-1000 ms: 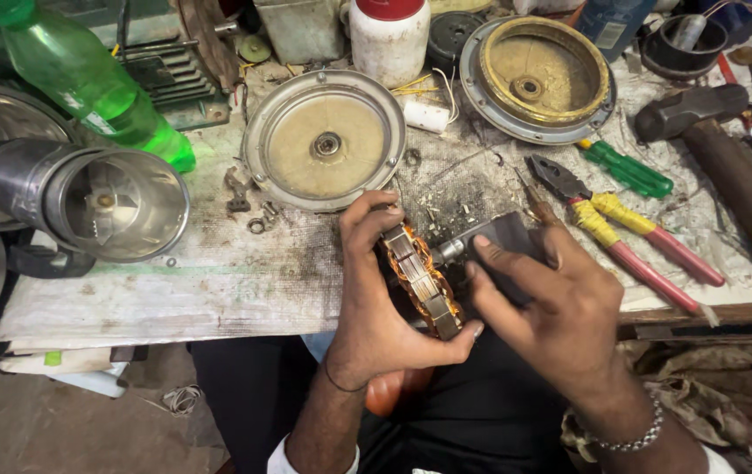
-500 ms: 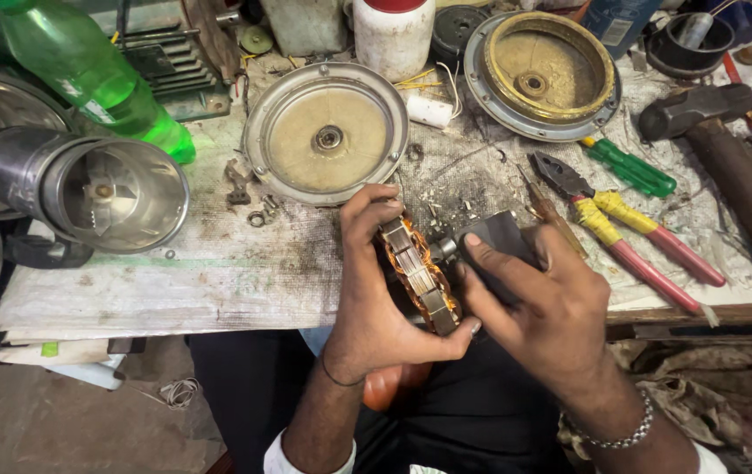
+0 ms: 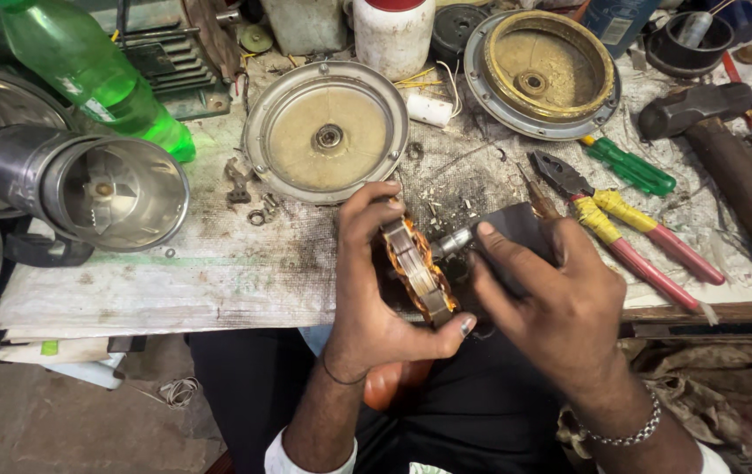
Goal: The person holds a motor rotor in their left hand and uses a sanding block in their right hand to sand the copper windings and metal surfaces. The person rotates the rotor to access different areas and continues sanding throughout the clip.
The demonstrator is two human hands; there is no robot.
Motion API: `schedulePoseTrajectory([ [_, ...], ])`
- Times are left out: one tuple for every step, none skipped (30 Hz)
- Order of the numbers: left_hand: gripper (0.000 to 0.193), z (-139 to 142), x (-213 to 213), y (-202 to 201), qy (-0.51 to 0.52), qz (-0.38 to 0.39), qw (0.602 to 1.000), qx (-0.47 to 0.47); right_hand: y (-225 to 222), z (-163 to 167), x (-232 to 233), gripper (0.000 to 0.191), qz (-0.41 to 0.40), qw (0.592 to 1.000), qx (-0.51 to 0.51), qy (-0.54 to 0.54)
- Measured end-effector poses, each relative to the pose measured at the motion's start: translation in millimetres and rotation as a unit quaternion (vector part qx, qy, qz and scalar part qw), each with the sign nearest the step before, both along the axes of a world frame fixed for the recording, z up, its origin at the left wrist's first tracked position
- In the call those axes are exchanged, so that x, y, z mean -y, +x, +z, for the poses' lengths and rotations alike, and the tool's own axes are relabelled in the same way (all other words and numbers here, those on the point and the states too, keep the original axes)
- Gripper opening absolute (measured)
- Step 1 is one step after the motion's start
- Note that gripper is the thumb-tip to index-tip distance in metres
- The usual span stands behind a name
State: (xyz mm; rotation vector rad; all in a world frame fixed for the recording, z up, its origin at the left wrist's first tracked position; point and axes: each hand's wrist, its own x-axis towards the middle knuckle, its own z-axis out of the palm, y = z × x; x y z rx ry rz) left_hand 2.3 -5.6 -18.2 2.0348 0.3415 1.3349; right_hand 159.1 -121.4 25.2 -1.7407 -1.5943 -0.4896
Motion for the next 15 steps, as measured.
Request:
schedulePoseTrajectory([
  [0.102,-0.9,0.5,0.1,0.0,-0.002,1.0,0.011,-0.3,-0.7,0.2,0.039,-0.004,1.0,0.006,0.009],
  [0.101,-1.3,0.1,-0.1,-0.001,-0.001,1.0,0.011,-0.5,-1.5,-0.4,0.039,0.022,1.0,-0.009,0.0],
  [0.1,-1.3,-0.1,-0.4,-0.001,-0.001,1.0,0.01,-0.7,-2.6,-1.2,0.04,0.048,0.999,-0.024,-0.009],
  [0.099,-1.1,-0.1,-0.4,-0.001,-0.002,1.0,0.009,-0.5,-3.5,-2.7,0.04,0.073,0.996,-0.039,-0.019],
  [0.099,-0.5,0.0,-0.4,-0.001,-0.004,1.0,0.008,-0.3,-4.2,-3.6,0.039,0.051,0.998,-0.035,-0.013],
  [0.099,0.4,-0.8,-0.4,0.001,-0.007,1.0,0.007,0.3,-5.0,-5.3,0.039,0.029,0.999,-0.03,-0.005],
  [0.099,1.4,-1.8,0.2,0.004,-0.01,1.0,0.007,1.1,-5.2,-6.5,0.038,0.008,1.0,-0.024,0.003],
  [0.099,2.4,-2.1,0.6,0.01,-0.008,1.0,0.004,1.9,-5.2,-7.2,0.039,0.028,0.999,-0.029,0.0],
  [0.098,3.0,-0.8,1.3,0.015,-0.005,1.0,0.002,2.8,-5.1,-7.2,0.04,0.049,0.998,-0.033,-0.005],
  [0.097,3.7,-0.5,1.3,0.02,0.0,1.0,-0.003,3.4,-4.6,-7.3,0.041,0.071,0.997,-0.04,-0.01],
  [0.097,4.1,-0.1,1.1,0.018,-0.001,1.0,-0.003,4.2,-4.3,-6.5,0.04,0.055,0.998,-0.036,-0.008],
  [0.098,4.4,1.0,0.8,0.014,-0.004,1.0,-0.005,4.3,-3.7,-5.9,0.04,0.036,0.999,-0.033,-0.007],
  [0.098,4.2,3.2,0.8,0.009,-0.008,1.0,-0.006,4.3,-3.3,-4.2,0.04,0.016,0.999,-0.031,-0.009],
  [0.099,4.1,4.1,1.4,0.01,-0.006,1.0,-0.007,4.0,-2.8,-3.3,0.039,0.025,0.999,-0.036,-0.008],
  [0.101,4.0,3.8,2.0,0.013,-0.002,1.0,-0.007,3.0,-2.8,-2.5,0.039,0.036,0.999,-0.041,-0.004],
])
